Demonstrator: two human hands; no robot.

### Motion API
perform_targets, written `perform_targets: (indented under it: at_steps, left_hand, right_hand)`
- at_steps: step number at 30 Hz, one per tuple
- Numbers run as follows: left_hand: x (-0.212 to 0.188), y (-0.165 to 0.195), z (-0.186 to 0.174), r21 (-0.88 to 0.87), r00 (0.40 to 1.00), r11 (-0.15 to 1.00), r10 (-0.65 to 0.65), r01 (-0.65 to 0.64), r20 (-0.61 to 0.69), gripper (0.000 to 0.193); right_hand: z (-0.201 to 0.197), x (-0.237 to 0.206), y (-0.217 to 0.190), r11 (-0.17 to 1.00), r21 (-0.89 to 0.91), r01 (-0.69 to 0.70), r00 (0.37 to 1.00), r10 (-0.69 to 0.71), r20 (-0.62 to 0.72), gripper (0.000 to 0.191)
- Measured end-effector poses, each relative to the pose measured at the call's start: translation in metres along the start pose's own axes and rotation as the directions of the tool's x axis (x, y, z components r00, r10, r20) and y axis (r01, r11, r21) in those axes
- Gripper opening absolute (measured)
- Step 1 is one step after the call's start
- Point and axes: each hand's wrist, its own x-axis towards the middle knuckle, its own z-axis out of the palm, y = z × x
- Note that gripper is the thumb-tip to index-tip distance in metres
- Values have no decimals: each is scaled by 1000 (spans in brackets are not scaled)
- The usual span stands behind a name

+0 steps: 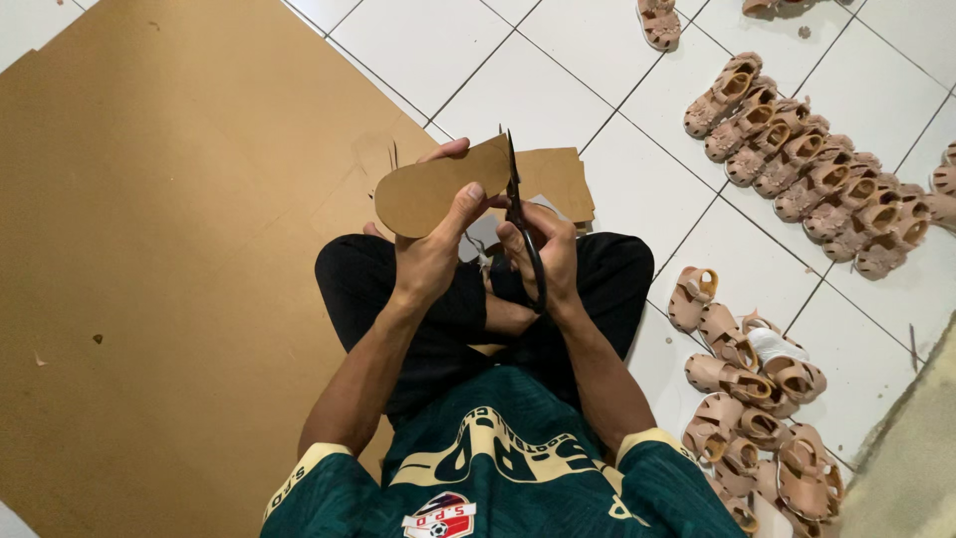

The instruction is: The person sits on the workshop floor and cuts shoe insole shapes from cardboard sheets using scissors, tracing around drawn outlines and trimming the edges. They set finished cut pieces aside and pick up new cardboard pieces to cut more insoles one at a time.

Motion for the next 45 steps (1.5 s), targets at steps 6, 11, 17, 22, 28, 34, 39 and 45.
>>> perform_targets:
  at_steps: [6, 11, 17, 22, 28, 34, 39, 45]
  left_hand:
    - [2, 6, -3, 139, 1000, 990, -23, 22, 9, 47]
    - [5, 5, -12, 124, 998, 992, -32, 25, 55, 48]
    - [14, -26, -7, -314, 967, 936, -212, 159, -141, 58]
    - [10, -53, 5, -162, 962, 985, 12, -58, -274, 41]
    - [1, -45, 6, -108, 959, 994, -64, 35, -275, 26]
    - [0, -38, 4, -185, 967, 980, -110, 67, -231, 25]
    - [0, -29, 2, -221, 964, 968, -167, 120, -207, 33]
    - [5, -18, 0, -103, 972, 986, -146, 129, -185, 35]
  right_hand:
    - [0, -1, -1, 999, -21, -33, 999, 33, -4, 66]
    - [-2, -7, -3, 999, -25, -29, 1000, 29, -5, 58]
    - [8, -1, -3, 994, -90, -57, 997, 52, -51, 50]
    - [11, -3, -1, 997, -73, -30, 999, 29, -25, 54]
    - [9, 3, 14, 1000, 10, -10, 999, 10, -34, 59]
    - [8, -2, 16, 997, 55, -50, 999, 51, -15, 60]
    - [6, -3, 10, 999, 8, -38, 999, 38, -9, 60]
    - [6, -3, 5, 999, 20, -27, 1000, 27, -11, 64]
